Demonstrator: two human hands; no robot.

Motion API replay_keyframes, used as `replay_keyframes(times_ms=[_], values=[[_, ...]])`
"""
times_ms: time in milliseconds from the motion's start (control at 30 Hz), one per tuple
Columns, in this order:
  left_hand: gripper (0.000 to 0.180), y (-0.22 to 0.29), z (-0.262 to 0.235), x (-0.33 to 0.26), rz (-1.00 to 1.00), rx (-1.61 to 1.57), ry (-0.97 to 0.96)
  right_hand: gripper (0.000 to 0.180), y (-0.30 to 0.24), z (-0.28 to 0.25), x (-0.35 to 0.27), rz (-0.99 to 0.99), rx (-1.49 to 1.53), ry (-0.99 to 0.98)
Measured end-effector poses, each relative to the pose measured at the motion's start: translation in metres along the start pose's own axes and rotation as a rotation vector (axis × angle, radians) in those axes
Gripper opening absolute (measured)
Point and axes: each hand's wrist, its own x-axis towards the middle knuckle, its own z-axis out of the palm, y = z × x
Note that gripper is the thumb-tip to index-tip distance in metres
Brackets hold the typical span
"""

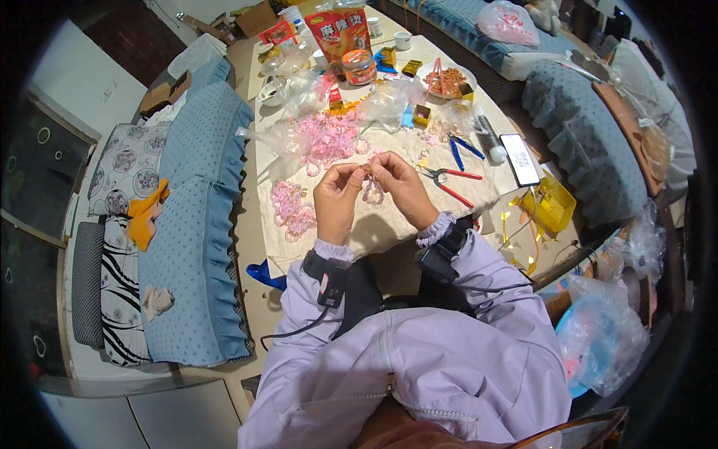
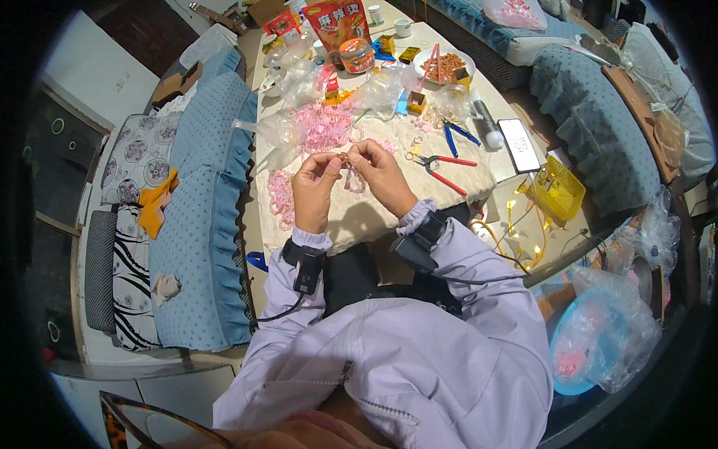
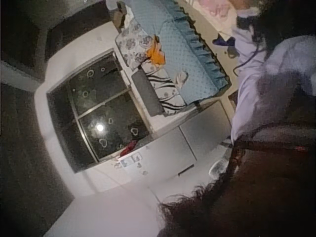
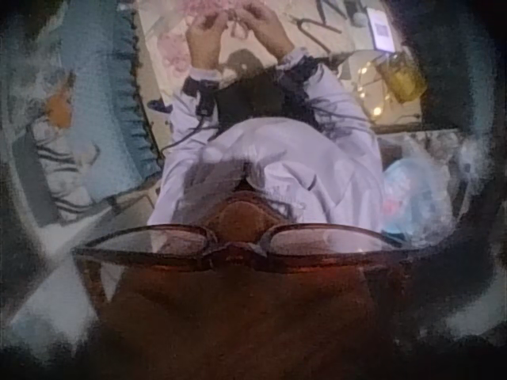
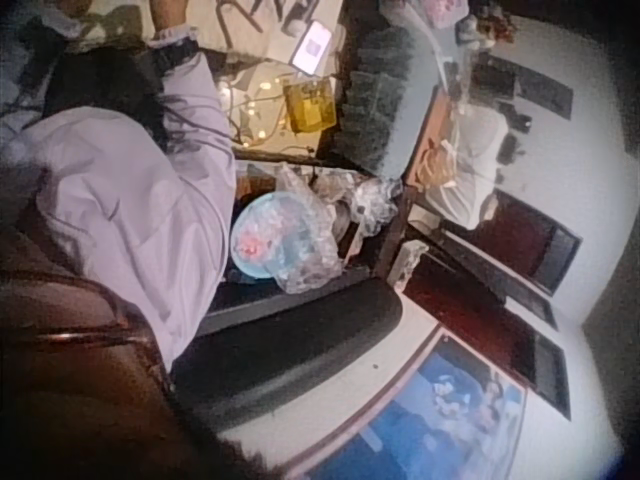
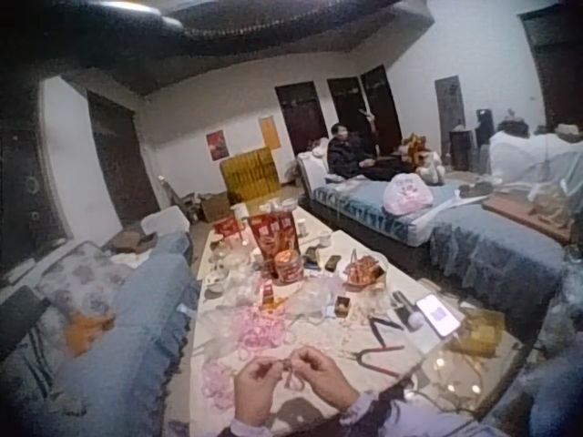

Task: The person assembles pink beaded keychains at a table. They thread beads onto a string, use pliers to attach a metal clasp, and then connect a keyring to the finished piece.

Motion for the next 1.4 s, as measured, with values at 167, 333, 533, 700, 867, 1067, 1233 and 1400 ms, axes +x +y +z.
replay_keyframes(times_ms=[167,333,533,700,867,1067,1233,1400], values=[[0.014,0.002,0.002,-0.002,0.023,0.147,0.029,0.016,0.001,0.001,-0.002,0.033,0.002,0.027],[0.015,0.001,0.009,0.000,0.037,0.151,0.050,0.011,0.001,0.003,-0.002,-0.069,-0.129,0.075],[0.016,-0.008,0.002,0.000,0.022,0.247,0.008,0.011,0.001,0.005,-0.009,-0.059,-0.146,0.059],[0.015,-0.014,-0.001,-0.001,-0.014,0.209,0.007,0.010,0.005,0.011,-0.008,-0.145,-0.242,0.112],[0.013,-0.019,0.002,-0.003,-0.020,0.132,0.025,0.011,0.005,0.013,-0.012,-0.046,-0.175,0.126],[0.011,-0.021,0.004,-0.004,-0.034,0.062,0.017,0.010,0.005,0.013,-0.015,-0.053,-0.135,0.122],[0.010,-0.016,-0.004,-0.003,-0.115,0.035,-0.027,0.012,-0.001,0.004,-0.016,-0.255,-0.573,0.111],[0.009,-0.015,-0.006,-0.003,-0.093,0.085,-0.026,0.014,-0.014,-0.003,-0.015,-0.228,-0.709,0.029]])
